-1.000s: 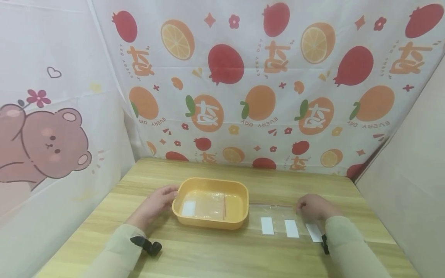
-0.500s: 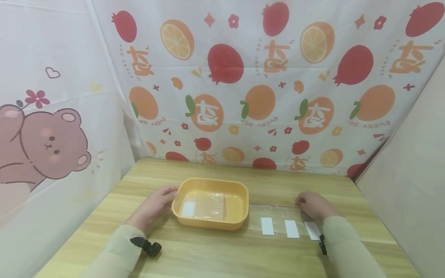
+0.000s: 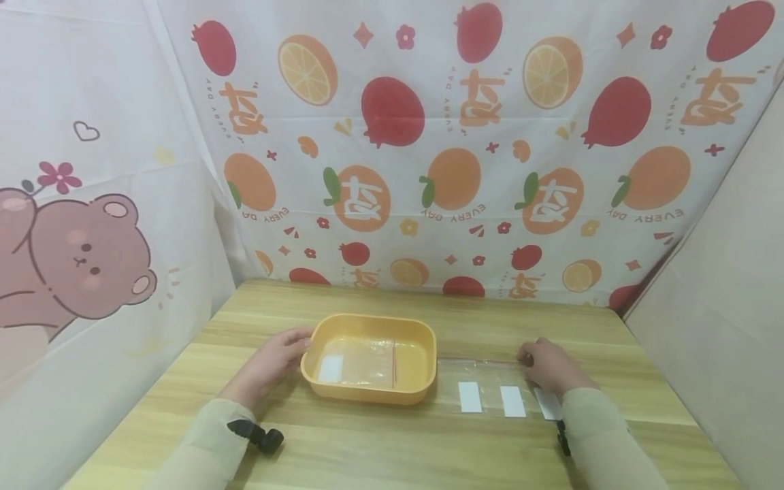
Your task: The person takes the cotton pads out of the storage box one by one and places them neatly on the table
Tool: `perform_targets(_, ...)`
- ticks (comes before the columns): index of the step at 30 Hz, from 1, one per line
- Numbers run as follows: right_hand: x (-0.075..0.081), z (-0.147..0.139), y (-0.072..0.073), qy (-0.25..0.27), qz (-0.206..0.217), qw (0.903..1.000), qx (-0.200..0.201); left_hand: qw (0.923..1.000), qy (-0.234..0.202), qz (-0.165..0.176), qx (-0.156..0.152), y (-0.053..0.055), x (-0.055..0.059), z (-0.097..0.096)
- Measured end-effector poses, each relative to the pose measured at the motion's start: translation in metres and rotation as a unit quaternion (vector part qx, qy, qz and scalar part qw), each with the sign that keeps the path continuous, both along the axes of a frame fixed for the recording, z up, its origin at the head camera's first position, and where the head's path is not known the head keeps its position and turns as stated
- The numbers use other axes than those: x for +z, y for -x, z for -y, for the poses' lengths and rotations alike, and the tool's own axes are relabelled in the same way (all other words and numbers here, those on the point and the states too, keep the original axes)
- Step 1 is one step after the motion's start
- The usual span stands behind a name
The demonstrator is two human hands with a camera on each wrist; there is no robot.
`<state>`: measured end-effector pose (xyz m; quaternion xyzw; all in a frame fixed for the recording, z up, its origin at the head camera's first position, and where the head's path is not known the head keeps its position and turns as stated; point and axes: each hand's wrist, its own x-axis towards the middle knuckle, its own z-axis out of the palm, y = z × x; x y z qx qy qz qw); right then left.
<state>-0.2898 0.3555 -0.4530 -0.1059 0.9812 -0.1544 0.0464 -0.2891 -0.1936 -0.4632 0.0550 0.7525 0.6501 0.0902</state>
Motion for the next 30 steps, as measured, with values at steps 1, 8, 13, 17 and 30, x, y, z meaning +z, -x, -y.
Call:
perform_targets(1,0.000,0.000,0.000,-0.001,-0.001,1.0000,0.001,1.0000,0.000,0.000,0.000,0.000,0.000,0.000)
perform_targets(8,-0.001,0.002,0.002,-0.009,0.000,1.0000,-0.001,1.0000,0.003,0.003,0.002,-0.001,0.002,-0.001)
perform_targets(13,0.003,0.006,0.002,0.000,-0.001,1.0000,0.002,1.0000,0.003,0.002,-0.002,0.000,0.002,0.000)
perform_targets(17,0.017,0.023,0.000,0.023,-0.018,0.9992,0.028,1.0000,0.000,0.004,-0.002,0.000,0.002,0.002)
perform_targets(30,0.047,0.111,-0.005,0.083,-0.048,0.9862,0.135,0.9999,-0.010,0.006,-0.001,-0.002,0.002,0.000)
